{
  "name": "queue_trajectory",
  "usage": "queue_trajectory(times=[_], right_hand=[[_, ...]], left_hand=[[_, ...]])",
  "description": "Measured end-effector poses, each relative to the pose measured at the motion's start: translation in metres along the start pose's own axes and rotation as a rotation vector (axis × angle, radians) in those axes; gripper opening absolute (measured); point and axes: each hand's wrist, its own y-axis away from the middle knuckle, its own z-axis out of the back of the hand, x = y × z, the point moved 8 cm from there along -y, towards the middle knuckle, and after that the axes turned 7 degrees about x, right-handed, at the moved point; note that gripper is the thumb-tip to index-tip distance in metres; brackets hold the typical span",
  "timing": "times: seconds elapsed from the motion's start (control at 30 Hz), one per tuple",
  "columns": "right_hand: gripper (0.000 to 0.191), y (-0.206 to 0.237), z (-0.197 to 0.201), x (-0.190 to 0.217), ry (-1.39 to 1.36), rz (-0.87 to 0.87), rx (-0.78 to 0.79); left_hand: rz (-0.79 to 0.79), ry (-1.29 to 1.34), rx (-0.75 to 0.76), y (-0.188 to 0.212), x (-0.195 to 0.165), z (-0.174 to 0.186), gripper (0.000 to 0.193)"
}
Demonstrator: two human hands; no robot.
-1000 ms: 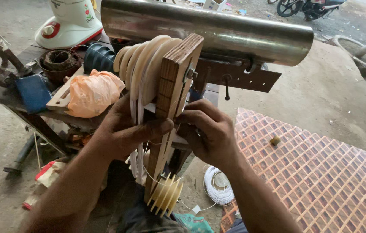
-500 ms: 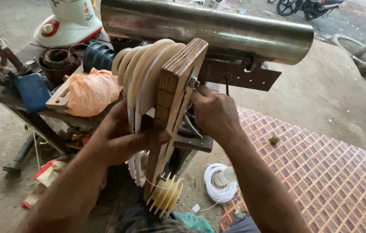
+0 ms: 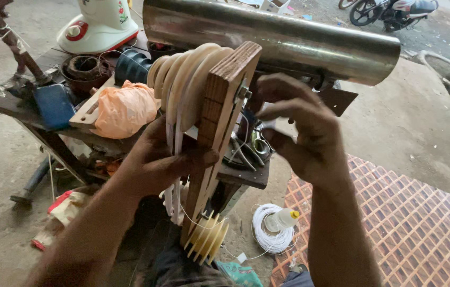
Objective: The person sits on the floor at a low workbench and winds white cord onto a wooden reel assembly fitted with stacked pulley discs, guiding the cord by hand. They use pliers to adjust and tighten the assembly, then lift the reel and continue winding the cord by hand.
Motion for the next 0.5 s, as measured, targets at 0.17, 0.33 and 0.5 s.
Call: queue_trajectory(times=[0.17, 0.33, 0.5], right_hand=[[0.036, -0.019, 0.022, 0.048, 0.143, -0.063, -0.285], [0.034, -0.042, 0.014, 0.058, 0.465, 0.078, -0.160], [0.044, -0.040, 0.022, 0.045, 0.152, 0.003, -0.112]], left_hand=[[0.042, 0.001, 0.025, -0.014, 0.007, -0.018, 0.044], [0.050, -0.060, 0.016, -0.016, 0.008, -0.024, 0.041], [0.059, -0.034, 0.009, -0.017, 0.017, -0.026, 0.044]])
